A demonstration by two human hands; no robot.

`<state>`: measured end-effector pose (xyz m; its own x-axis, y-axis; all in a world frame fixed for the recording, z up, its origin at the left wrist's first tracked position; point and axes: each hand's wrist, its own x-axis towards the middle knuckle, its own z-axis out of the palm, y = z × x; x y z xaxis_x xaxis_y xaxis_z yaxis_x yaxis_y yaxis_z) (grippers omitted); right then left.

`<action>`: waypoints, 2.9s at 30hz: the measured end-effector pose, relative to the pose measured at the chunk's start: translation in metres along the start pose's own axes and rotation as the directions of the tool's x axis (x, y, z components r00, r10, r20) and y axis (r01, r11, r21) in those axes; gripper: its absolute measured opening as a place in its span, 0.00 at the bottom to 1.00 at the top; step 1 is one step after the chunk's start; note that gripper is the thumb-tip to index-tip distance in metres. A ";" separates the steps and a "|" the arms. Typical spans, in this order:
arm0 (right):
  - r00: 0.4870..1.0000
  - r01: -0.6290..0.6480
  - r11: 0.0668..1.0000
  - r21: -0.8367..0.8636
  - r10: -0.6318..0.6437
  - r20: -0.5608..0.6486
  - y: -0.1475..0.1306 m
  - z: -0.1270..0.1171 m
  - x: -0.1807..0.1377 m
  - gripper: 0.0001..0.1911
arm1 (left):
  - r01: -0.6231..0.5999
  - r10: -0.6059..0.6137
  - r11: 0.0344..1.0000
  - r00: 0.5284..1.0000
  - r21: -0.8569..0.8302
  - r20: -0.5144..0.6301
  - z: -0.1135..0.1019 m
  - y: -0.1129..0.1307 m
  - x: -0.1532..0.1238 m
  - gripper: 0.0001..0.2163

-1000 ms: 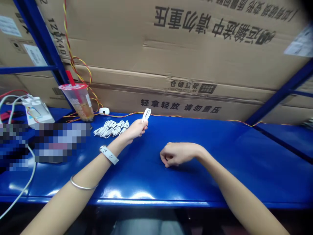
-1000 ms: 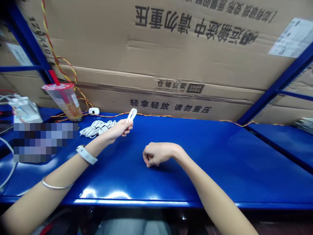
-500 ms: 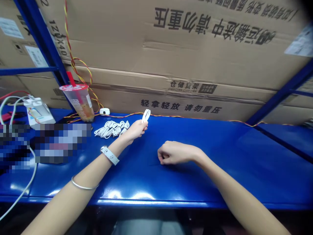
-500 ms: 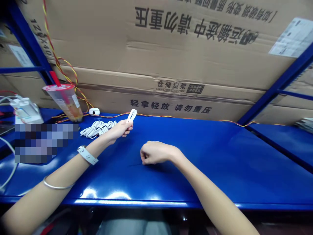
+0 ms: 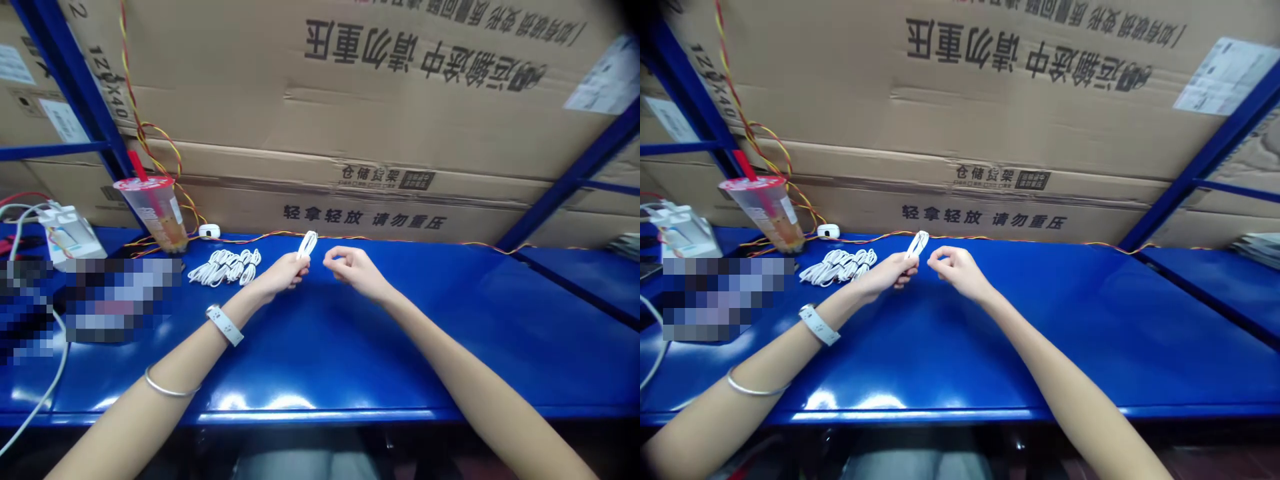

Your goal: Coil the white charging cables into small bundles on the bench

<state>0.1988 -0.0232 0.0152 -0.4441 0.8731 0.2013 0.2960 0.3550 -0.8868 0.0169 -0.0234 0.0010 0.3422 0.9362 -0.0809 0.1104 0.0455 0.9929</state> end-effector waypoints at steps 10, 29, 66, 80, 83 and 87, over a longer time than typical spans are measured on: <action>0.957 0.078 0.909 -0.409 -0.183 -0.225 0.008 0.011 -0.004 0.07 | -0.037 0.024 0.994 0.992 0.099 0.123 0.016 -0.008 -0.005 0.16; 0.933 0.128 0.977 -0.173 -0.178 -0.314 0.017 0.015 -0.001 0.14 | -0.051 0.079 0.989 0.975 -0.140 0.207 0.018 -0.002 -0.007 0.09; 0.991 0.130 0.976 0.177 -0.133 0.004 -0.001 -0.014 0.001 0.27 | -0.043 0.066 0.993 0.976 -0.113 0.208 0.015 0.007 -0.010 0.14; 0.969 0.174 0.985 0.017 -0.174 0.174 -0.012 -0.032 -0.003 0.15 | 0.000 0.021 0.999 0.924 -0.055 0.382 0.016 0.014 -0.017 0.18; 0.970 0.170 0.985 0.015 -0.170 0.176 -0.015 -0.031 -0.005 0.15 | -0.014 0.033 0.999 0.920 -0.051 0.390 0.015 0.014 -0.017 0.18; 0.957 0.167 0.985 0.049 -0.174 0.231 -0.018 -0.030 -0.008 0.15 | -0.051 0.074 0.997 0.903 -0.065 0.422 0.013 0.013 -0.016 0.16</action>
<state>0.2222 -0.0262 0.0418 -0.6716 0.6972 0.2507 0.1762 0.4790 -0.8600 0.0246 -0.0424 0.0137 0.7113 0.7019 -0.0366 0.0317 0.0199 0.9993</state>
